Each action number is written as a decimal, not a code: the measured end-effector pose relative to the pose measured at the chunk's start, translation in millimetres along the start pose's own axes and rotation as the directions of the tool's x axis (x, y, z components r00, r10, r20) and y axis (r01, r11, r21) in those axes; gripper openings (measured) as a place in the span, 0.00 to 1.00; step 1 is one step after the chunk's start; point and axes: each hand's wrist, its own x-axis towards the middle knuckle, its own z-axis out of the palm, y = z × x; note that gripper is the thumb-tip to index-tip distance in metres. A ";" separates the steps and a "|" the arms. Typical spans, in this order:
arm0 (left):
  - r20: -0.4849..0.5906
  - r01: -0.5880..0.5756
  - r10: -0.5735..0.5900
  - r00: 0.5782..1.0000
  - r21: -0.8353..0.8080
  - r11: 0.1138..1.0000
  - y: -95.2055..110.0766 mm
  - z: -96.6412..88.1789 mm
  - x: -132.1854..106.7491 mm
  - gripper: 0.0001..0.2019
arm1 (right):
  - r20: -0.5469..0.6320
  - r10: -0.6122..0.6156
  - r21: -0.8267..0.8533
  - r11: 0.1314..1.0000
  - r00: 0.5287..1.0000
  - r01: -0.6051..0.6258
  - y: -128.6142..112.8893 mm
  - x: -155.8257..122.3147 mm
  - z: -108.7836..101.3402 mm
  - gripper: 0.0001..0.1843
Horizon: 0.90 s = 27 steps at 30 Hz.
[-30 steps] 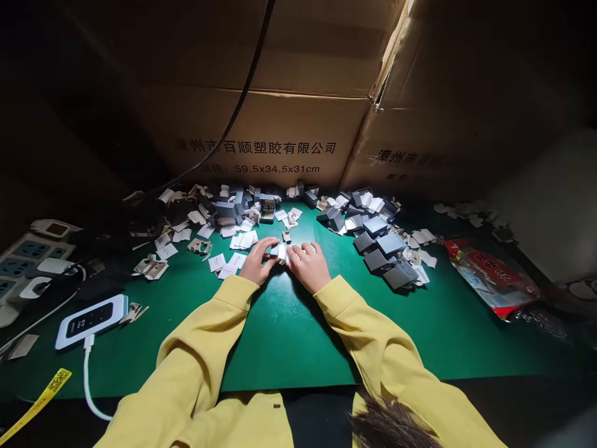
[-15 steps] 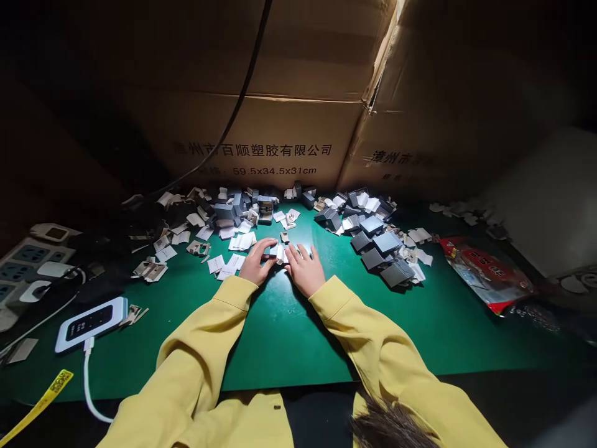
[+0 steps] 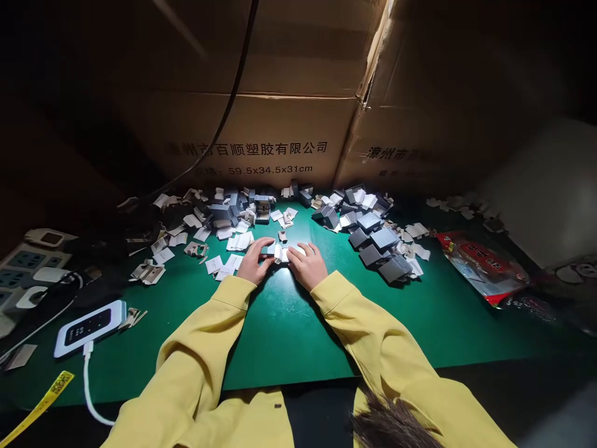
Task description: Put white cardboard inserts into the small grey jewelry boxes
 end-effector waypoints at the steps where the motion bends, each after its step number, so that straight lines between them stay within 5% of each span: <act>1: 0.001 -0.002 0.002 1.000 -0.002 1.000 -0.2 0.5 0.3 0.18 | 0.007 -0.006 -0.008 1.000 1.000 0.006 -0.5 0.9 -1.3 0.16; 8: 0.005 0.011 -0.011 1.000 -0.016 1.000 3.0 -0.1 2.1 0.18 | 0.049 -0.022 0.009 1.000 0.999 0.021 -1.7 4.6 -8.6 0.14; 15: 0.009 -0.015 0.015 1.000 -0.031 0.999 -1.5 -2.8 0.5 0.19 | 0.002 0.130 0.285 0.950 0.992 -0.125 9.3 10.4 -4.7 0.17; 27: 0.050 -0.029 0.030 0.998 -0.024 0.999 0.5 -4.5 1.5 0.19 | -0.019 0.067 0.562 0.826 0.998 -0.045 6.9 24.1 10.2 0.18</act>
